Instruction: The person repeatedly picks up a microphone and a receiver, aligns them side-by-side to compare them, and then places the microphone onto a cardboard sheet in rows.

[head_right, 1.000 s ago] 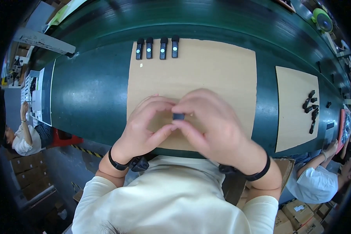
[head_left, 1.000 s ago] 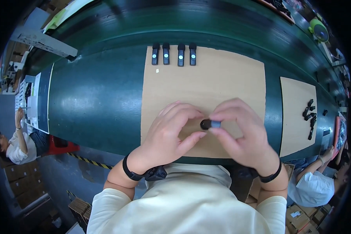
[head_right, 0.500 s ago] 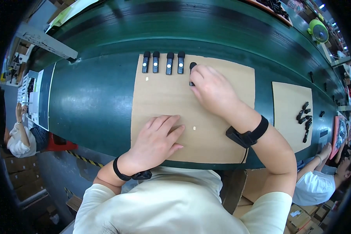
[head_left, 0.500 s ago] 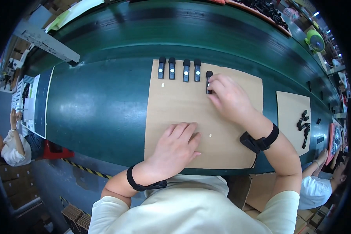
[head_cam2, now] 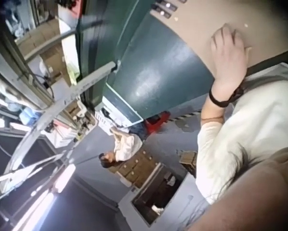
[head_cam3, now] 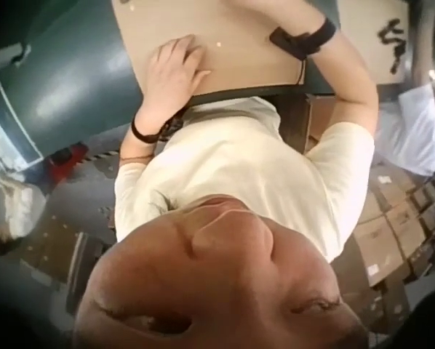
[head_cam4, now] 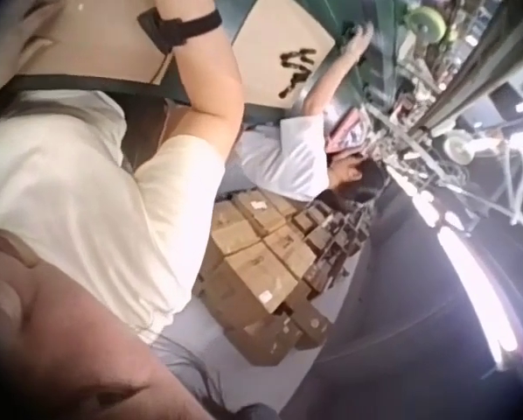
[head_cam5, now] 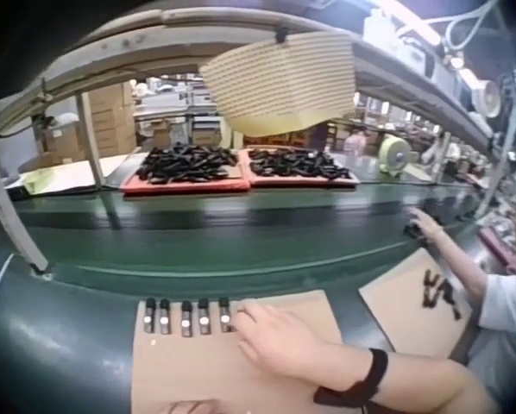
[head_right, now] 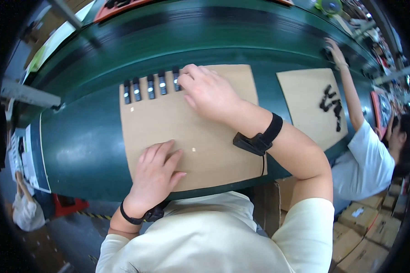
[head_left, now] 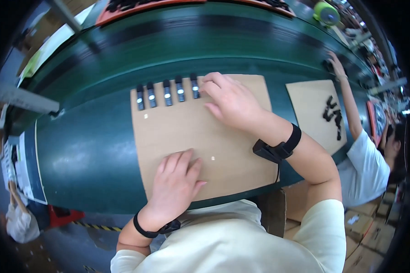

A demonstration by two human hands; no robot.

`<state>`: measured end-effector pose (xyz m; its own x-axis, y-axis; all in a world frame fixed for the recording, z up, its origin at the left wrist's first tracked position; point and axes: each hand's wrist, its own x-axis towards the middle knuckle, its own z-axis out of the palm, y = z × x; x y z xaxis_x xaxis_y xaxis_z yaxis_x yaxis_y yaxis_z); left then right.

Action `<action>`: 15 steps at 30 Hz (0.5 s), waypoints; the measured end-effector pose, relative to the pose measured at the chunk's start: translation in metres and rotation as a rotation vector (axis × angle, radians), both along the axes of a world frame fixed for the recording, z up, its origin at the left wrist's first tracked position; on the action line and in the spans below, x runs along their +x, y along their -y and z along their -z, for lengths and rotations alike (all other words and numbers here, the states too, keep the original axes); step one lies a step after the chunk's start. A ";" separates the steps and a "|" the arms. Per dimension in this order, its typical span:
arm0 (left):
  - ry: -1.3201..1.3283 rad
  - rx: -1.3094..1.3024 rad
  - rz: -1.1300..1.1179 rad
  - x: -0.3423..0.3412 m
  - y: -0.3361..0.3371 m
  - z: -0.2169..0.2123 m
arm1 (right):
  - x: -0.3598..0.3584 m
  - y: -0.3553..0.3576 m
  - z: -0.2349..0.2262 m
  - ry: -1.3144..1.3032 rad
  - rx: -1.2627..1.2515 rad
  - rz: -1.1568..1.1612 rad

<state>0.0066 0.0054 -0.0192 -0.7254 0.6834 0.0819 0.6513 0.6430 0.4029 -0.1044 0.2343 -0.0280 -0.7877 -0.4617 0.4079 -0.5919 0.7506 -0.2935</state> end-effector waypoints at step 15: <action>-0.081 -0.022 -0.028 0.003 -0.006 -0.005 | 0.083 -0.333 0.018 0.259 0.229 1.170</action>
<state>0.0095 0.0117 -0.0140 -0.7355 0.6656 0.1264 0.6632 0.6692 0.3351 -0.0210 0.5675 -0.0461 -0.8220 0.5406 0.1791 0.5327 0.8411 -0.0938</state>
